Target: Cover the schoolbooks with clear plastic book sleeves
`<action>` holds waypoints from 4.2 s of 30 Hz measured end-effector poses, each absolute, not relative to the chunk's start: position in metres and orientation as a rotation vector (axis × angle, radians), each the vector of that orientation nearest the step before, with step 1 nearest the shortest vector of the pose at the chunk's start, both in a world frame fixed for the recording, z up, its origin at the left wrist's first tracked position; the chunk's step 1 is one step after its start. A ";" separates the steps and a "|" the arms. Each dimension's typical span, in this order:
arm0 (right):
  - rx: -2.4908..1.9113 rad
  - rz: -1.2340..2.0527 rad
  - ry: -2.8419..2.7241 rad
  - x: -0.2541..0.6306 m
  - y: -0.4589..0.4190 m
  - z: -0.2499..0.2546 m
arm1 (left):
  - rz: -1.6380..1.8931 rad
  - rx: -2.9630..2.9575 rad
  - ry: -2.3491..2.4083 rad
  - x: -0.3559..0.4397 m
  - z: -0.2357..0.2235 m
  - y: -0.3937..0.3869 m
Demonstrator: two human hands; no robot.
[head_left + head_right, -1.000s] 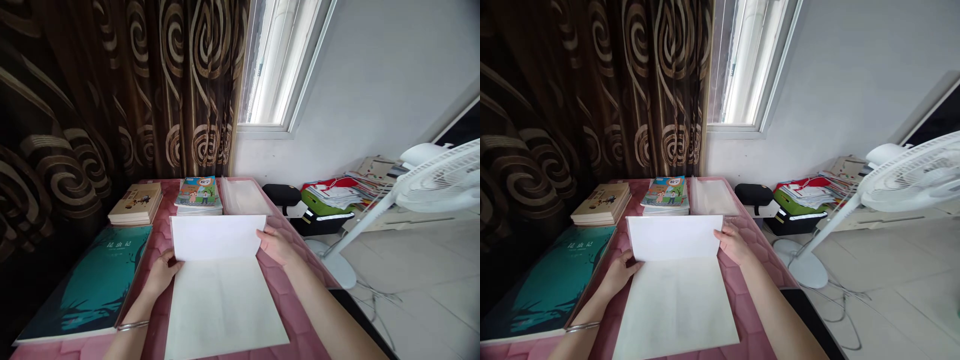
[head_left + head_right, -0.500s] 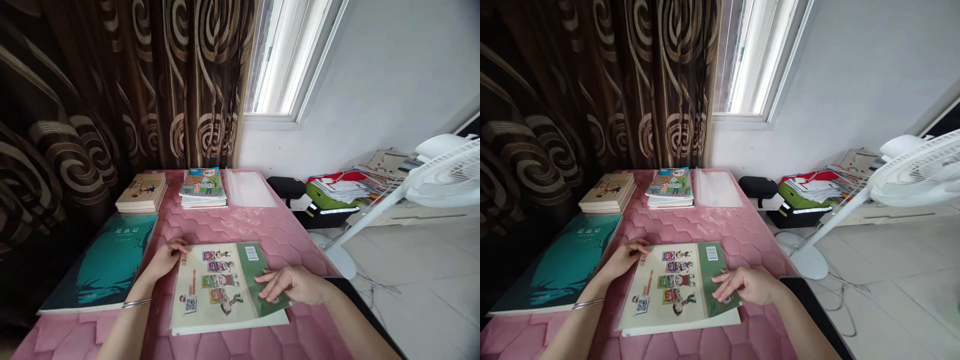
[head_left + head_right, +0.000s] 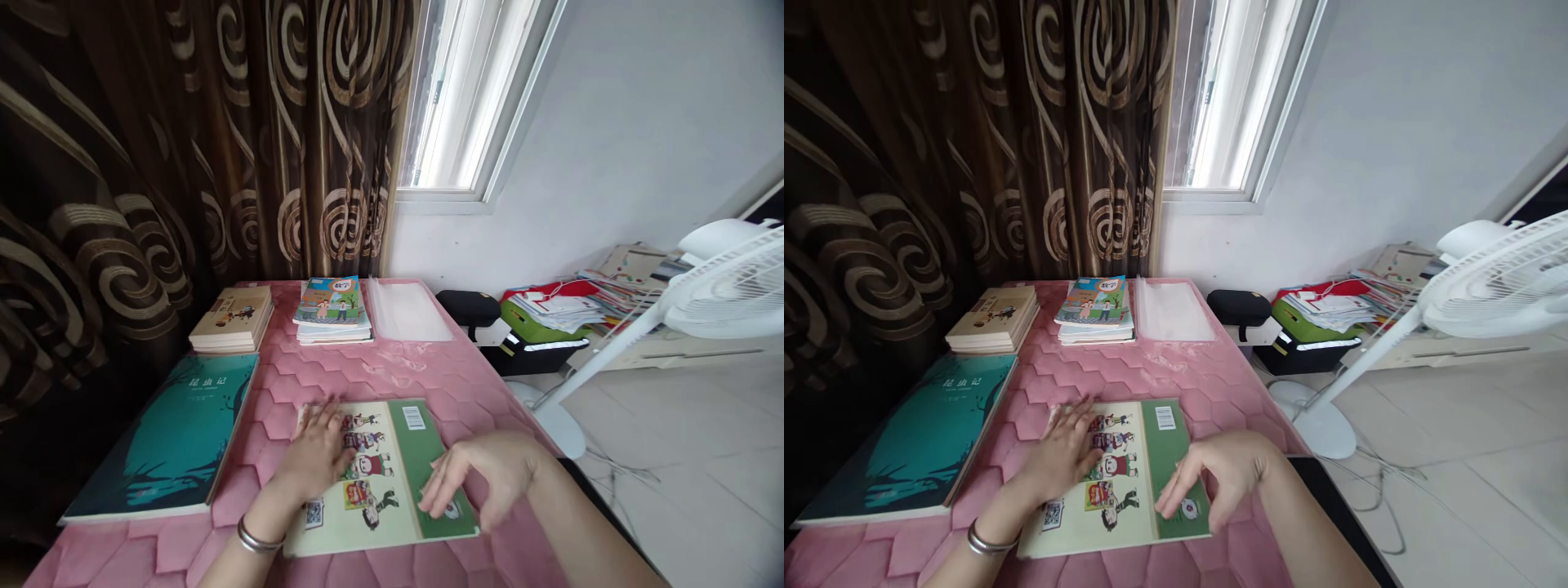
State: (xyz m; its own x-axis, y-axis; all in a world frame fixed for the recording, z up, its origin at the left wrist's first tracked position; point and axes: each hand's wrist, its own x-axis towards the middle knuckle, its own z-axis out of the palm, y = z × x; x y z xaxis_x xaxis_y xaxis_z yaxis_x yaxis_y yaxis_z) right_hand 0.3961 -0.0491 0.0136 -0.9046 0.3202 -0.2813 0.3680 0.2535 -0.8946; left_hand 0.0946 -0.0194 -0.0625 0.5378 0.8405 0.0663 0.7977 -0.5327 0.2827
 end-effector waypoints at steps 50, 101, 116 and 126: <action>1.967 -0.499 2.420 0.335 0.033 -0.035 | 0.424 3.483 0.919 0.072 -0.097 -0.069; 2.103 -0.327 2.474 0.296 -0.006 -0.085 | 0.745 1.871 1.841 0.092 -0.072 0.021; 1.680 -0.450 2.753 0.267 0.026 -0.075 | 0.716 1.956 1.802 0.092 -0.072 0.020; 2.047 -0.384 2.530 0.304 0.083 -0.080 | 0.663 1.831 1.797 0.090 -0.070 0.023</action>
